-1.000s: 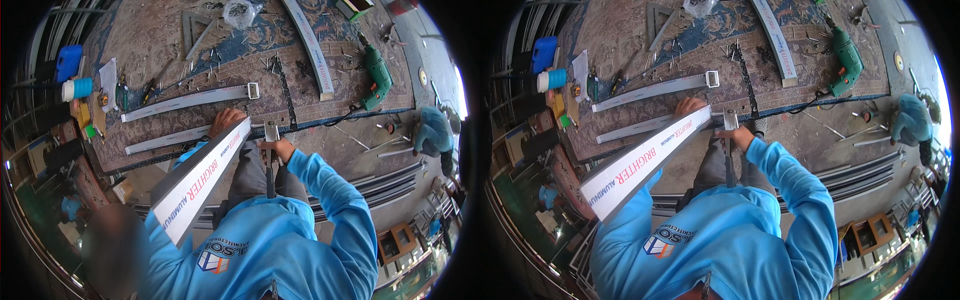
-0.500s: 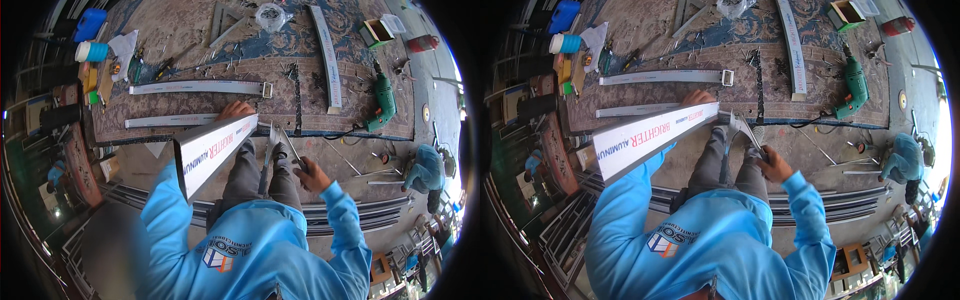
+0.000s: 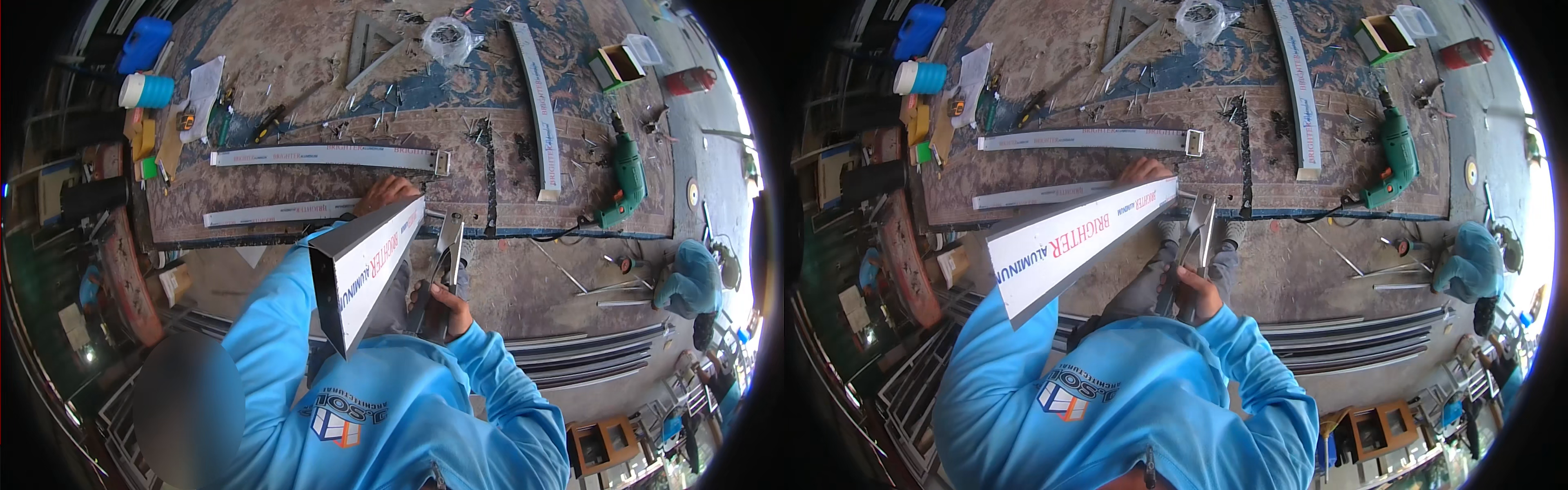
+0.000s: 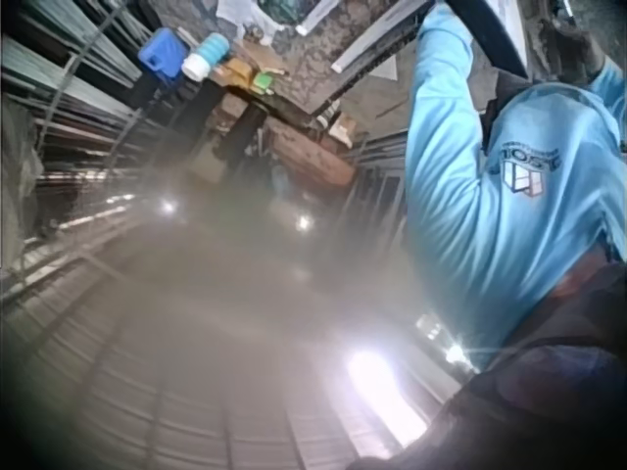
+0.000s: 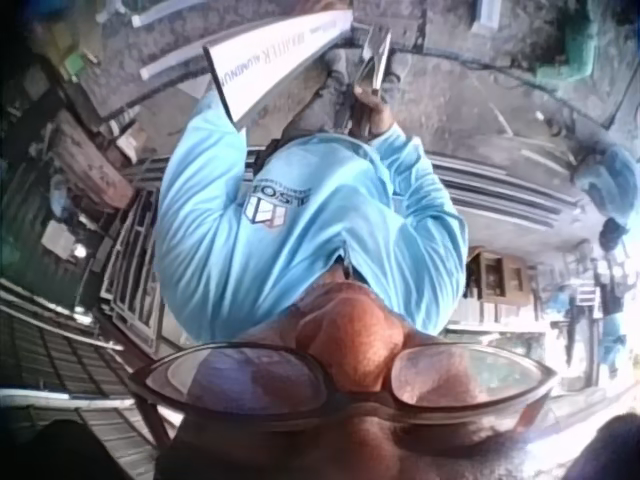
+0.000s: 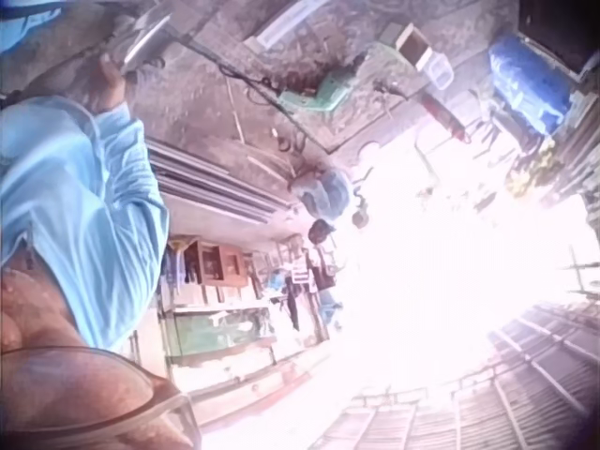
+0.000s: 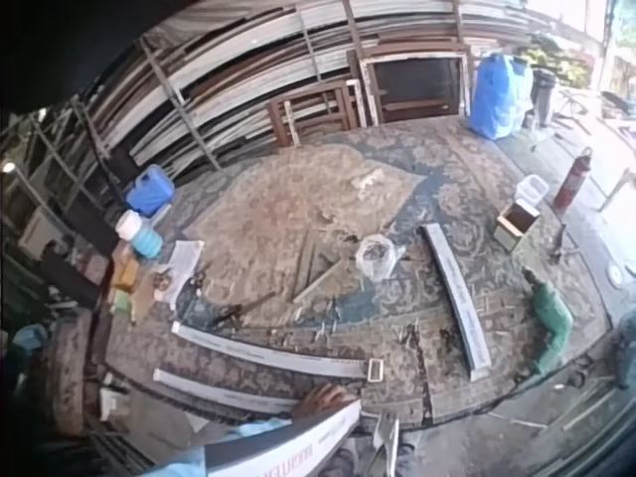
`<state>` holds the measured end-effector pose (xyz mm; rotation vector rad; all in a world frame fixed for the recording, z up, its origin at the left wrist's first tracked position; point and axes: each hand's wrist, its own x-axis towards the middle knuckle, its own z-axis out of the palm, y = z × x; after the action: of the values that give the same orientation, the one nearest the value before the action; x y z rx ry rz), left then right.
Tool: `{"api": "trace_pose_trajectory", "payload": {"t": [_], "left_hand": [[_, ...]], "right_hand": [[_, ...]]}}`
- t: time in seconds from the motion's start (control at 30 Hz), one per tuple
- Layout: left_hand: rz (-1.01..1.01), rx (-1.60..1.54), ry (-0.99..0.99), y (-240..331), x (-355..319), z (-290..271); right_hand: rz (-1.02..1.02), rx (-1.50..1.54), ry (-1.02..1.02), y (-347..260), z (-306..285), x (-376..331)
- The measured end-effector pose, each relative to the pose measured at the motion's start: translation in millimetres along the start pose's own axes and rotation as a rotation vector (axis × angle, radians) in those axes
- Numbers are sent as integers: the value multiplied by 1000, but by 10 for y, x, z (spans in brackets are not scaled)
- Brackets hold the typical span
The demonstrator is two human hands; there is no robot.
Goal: Assembling aluminum frames using a power drill and a hand riveter to secure corners and components.
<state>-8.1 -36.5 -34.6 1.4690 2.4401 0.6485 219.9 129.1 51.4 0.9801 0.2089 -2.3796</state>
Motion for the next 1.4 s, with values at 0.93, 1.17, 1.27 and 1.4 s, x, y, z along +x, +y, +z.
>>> {"api": "trace_pose_trajectory", "payload": {"t": [0.93,1.17,1.27,1.4], "left_hand": [[-75,-325,401,817,136,-1585],[-137,104,1136,596,-344,-4224],[-227,101,1542,542,-693,-5231],[-670,561,1603,130,-1218,-5822]], "right_hand": [[-832,-845,342,-2498,201,155],[-1056,-1820,989,-2716,119,945],[-1694,-1669,675,-2159,353,857],[-886,-1411,-124,-785,1162,837]]}}
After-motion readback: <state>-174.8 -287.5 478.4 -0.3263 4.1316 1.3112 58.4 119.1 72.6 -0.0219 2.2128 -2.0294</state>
